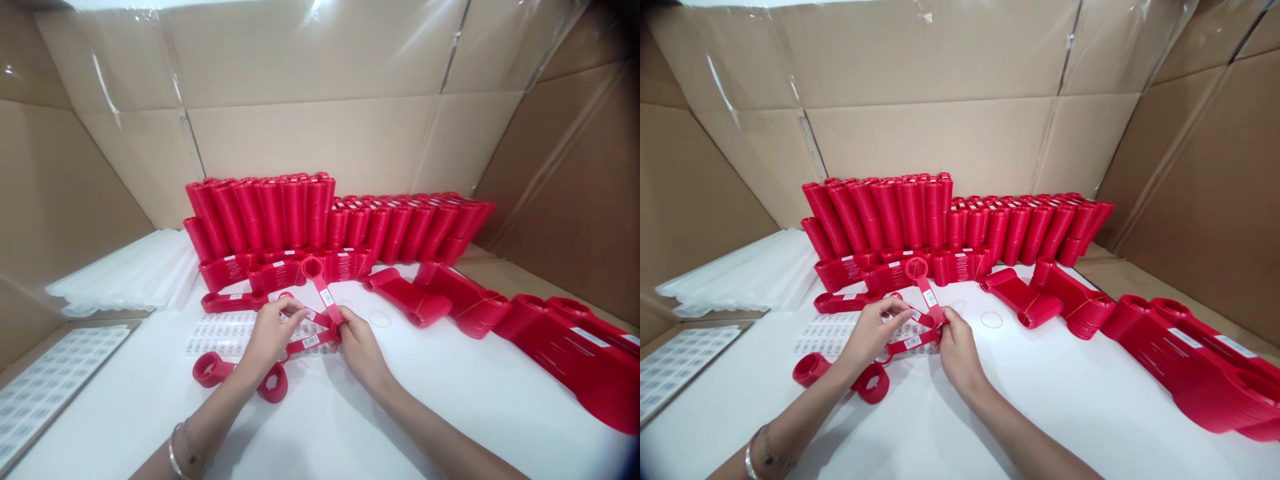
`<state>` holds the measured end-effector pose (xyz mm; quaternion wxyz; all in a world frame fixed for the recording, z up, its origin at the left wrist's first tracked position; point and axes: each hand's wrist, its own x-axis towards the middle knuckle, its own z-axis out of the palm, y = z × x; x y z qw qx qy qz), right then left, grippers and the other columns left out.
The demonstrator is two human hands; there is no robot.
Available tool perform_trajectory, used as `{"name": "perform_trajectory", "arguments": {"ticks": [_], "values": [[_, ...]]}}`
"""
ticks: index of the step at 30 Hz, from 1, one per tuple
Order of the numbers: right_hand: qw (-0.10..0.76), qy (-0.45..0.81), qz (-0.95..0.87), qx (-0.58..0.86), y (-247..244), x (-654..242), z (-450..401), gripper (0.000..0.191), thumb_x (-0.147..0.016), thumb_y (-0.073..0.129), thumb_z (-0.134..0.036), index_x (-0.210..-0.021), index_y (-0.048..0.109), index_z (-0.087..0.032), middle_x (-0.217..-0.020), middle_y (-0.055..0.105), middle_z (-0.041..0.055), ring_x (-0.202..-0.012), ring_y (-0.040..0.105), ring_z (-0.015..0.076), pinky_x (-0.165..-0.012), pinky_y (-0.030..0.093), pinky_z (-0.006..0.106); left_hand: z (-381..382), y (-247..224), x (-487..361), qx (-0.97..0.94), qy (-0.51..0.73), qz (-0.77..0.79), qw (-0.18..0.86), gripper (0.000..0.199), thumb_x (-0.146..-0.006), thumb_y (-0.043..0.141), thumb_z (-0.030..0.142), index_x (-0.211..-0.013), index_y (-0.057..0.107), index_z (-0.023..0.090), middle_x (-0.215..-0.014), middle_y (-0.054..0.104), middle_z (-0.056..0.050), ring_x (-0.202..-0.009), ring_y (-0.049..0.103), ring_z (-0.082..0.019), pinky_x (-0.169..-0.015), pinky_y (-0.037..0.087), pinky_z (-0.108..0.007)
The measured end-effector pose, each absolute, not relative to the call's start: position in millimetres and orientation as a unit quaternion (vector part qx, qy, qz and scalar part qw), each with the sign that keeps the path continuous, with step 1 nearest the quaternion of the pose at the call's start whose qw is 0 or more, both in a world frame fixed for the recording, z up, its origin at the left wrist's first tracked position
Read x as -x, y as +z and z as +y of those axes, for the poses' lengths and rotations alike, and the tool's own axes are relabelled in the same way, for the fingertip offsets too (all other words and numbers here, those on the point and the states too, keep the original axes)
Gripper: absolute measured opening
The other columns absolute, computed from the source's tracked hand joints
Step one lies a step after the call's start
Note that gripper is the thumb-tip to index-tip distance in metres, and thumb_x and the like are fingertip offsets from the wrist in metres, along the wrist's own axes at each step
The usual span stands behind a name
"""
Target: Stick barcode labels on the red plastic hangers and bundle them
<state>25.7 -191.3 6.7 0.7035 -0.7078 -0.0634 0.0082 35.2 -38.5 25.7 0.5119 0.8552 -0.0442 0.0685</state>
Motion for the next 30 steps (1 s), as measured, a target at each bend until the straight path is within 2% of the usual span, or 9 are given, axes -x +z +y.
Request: {"name": "perform_trajectory", "arguments": {"ticks": [10,21,24,27,30], "values": [[0.704,0.004,-0.099,0.704,4.5,-23.8,-190.4,0.016,-0.070,0.034,-0.022,-0.075,0.048,-0.015,-0.062,0.048,-0.0004,-0.052,0.045,0.0119,-0.049,0.039,0.024,-39.3,23.6,-32.3,-0.886,0.100,-0.081,0.445,0.014,-0.079,0.054,0.029,-0.075,0.060,0.017,-0.079,0.062,0.002,-0.079,0.054,-0.012,-0.075,0.038,-0.023],[0.657,-0.023,-0.156,0.737,6.9,-22.7,-195.6,0.017,-0.075,0.031,-0.017,-0.073,0.047,-0.016,-0.067,0.047,0.0012,-0.058,0.044,0.0122,-0.052,0.037,0.024,-31.7,22.8,-37.1,-0.888,0.039,-0.069,0.452,0.025,-0.078,0.054,0.039,-0.071,0.056,0.015,-0.073,0.056,0.000,-0.070,0.051,-0.012,-0.067,0.038,-0.024],[0.656,-0.023,-0.166,0.736,6.6,-22.8,-195.8,0.016,-0.074,0.030,-0.016,-0.071,0.046,-0.016,-0.065,0.045,0.0007,-0.057,0.043,0.0120,-0.051,0.035,0.023,-24.4,22.2,-40.4,-0.905,0.084,-0.052,0.413,0.027,-0.071,0.062,0.041,-0.082,0.059,0.017,-0.088,0.054,-0.003,-0.085,0.051,-0.017,-0.077,0.040,-0.028],[0.654,-0.020,-0.178,0.735,5.8,-23.5,-196.6,0.017,-0.073,0.030,-0.014,-0.070,0.047,-0.016,-0.065,0.045,0.0005,-0.055,0.043,0.0115,-0.050,0.035,0.023,-14.7,24.6,-43.8,-0.910,0.093,-0.088,0.394,0.027,-0.069,0.066,0.040,-0.090,0.065,0.023,-0.111,0.050,-0.005,-0.107,0.045,-0.021,-0.093,0.035,-0.033],[0.643,-0.033,-0.191,0.741,5.5,-25.0,-197.8,0.019,-0.071,0.030,-0.013,-0.071,0.049,-0.015,-0.066,0.046,0.0010,-0.056,0.043,0.0113,-0.050,0.035,0.023,-6.4,31.3,-44.1,-0.891,0.001,-0.167,0.421,0.021,-0.076,0.059,0.038,-0.080,0.069,0.020,-0.098,0.060,-0.004,-0.094,0.054,-0.017,-0.086,0.041,-0.028]]}}
